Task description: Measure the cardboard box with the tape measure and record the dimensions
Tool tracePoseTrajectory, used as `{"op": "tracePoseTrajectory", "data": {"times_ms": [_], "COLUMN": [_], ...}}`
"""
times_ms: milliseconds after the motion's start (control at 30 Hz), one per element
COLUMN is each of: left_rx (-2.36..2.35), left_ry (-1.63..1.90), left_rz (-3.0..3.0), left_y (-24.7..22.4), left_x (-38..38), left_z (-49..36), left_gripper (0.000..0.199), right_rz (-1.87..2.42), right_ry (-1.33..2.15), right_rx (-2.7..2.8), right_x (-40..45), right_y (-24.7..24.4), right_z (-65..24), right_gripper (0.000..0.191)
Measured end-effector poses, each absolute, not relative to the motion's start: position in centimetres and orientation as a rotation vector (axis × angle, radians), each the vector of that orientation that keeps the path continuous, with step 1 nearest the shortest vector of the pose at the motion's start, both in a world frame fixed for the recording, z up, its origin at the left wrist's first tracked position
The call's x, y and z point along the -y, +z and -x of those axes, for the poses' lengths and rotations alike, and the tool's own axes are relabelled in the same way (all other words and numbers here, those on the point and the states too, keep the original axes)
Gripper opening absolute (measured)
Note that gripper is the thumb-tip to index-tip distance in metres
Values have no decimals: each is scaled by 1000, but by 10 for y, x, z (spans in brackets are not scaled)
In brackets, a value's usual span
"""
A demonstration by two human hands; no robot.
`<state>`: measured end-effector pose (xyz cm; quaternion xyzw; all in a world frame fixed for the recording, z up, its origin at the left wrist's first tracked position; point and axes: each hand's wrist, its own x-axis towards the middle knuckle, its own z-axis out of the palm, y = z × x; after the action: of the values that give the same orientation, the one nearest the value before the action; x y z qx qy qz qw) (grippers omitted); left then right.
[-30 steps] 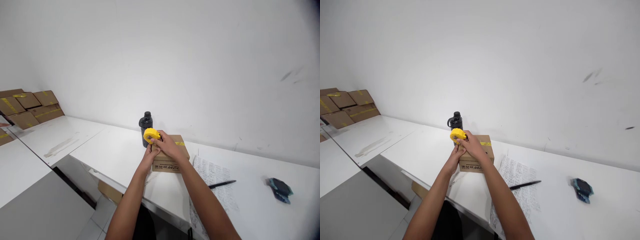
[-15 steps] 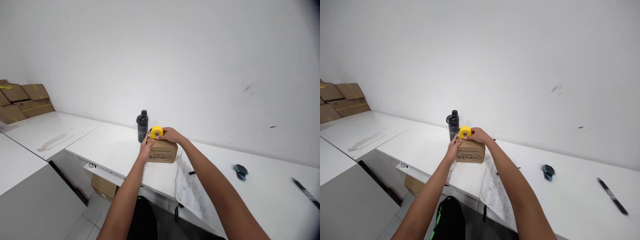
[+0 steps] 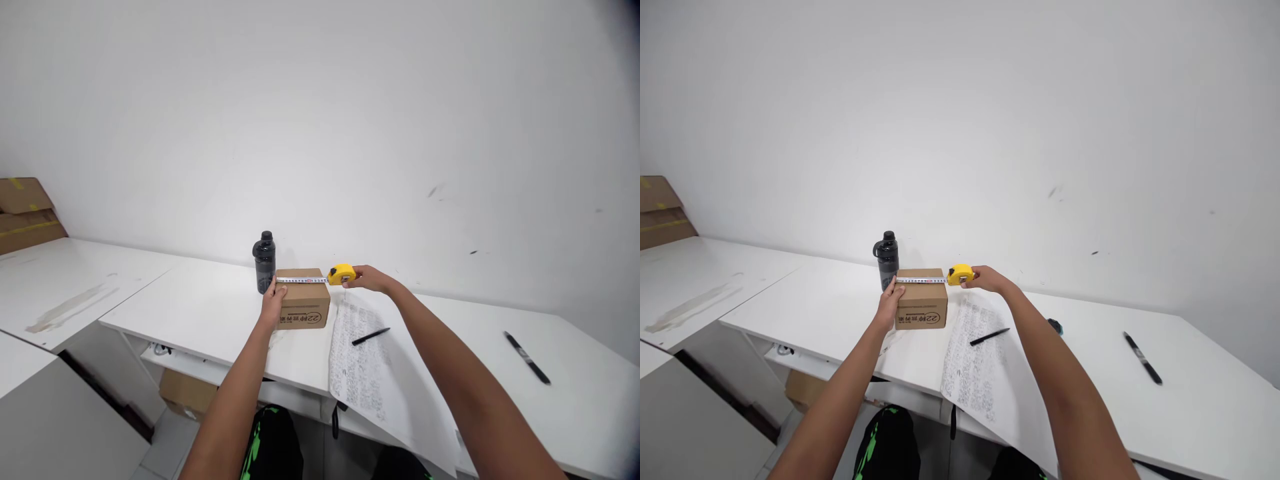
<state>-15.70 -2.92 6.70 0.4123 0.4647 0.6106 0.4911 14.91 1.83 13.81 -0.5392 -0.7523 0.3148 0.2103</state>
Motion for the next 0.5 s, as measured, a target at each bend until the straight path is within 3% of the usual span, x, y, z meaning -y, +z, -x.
{"op": "tracePoseTrajectory", "data": {"times_ms": [267, 500], "left_rx": [-1142, -1040], "left_ry": [1496, 1461], "left_rz": [-1009, -1144], "left_y": [65, 68], "left_x": [28, 30], "left_z": [156, 157], "left_gripper": [73, 64], "right_rz": [1326, 1193], "right_ry": [704, 559], "right_rx": [2194, 2076], "right_x": [-16, -6], "right_y": [155, 136], "right_z": [-71, 25], "right_gripper": [41, 35]}}
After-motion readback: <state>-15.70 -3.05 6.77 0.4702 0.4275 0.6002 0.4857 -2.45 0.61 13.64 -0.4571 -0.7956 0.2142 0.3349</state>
